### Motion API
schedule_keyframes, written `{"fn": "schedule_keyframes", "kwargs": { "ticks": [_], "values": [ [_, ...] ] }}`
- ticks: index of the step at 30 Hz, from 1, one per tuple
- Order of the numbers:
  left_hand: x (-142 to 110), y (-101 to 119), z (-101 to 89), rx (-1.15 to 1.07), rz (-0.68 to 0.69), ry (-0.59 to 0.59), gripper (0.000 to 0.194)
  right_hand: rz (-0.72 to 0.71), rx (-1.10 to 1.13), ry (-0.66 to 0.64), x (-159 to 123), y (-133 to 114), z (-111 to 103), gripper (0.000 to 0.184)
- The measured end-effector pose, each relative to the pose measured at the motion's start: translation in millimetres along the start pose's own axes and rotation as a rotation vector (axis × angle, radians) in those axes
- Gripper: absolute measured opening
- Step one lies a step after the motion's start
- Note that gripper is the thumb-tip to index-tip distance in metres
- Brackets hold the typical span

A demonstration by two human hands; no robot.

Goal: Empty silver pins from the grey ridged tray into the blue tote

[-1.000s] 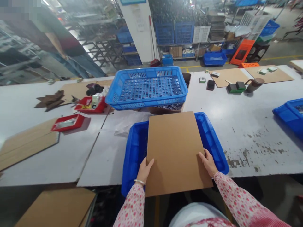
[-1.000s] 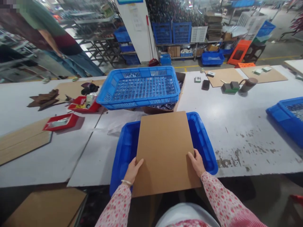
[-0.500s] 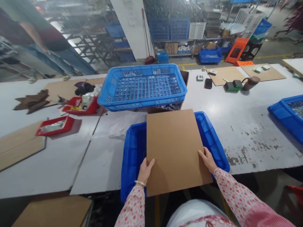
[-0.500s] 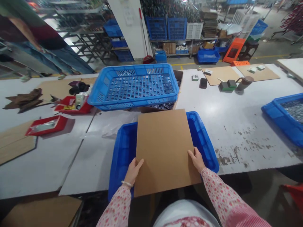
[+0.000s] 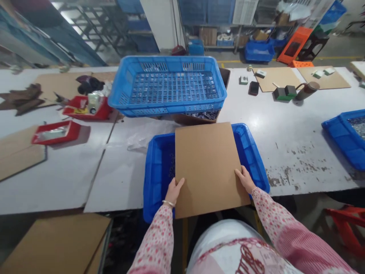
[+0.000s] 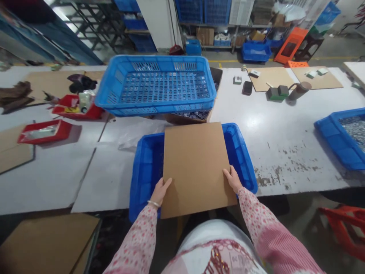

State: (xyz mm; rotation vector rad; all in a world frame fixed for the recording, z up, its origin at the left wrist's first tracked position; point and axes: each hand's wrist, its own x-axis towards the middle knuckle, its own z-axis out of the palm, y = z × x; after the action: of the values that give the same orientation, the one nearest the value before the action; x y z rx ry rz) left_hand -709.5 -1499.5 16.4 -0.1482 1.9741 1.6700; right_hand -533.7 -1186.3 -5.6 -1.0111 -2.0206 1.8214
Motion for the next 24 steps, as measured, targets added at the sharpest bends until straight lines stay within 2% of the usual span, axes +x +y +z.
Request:
{"fn": "schedule_keyframes", "kwargs": {
  "ticks": [15,24],
  "values": [
    [3.4,-4.0,2.8,-0.053,-0.042,0.061,0.05,0.027,0.024,-0.028,-2.6,-7.6,-2.5,0.041],
    [2.8,-9.9,0.1,-0.066,-0.038,0.021,0.055,0.028,0.038,-0.033,-5.1,-5.7,-3.1,0.042]
  ]
}}
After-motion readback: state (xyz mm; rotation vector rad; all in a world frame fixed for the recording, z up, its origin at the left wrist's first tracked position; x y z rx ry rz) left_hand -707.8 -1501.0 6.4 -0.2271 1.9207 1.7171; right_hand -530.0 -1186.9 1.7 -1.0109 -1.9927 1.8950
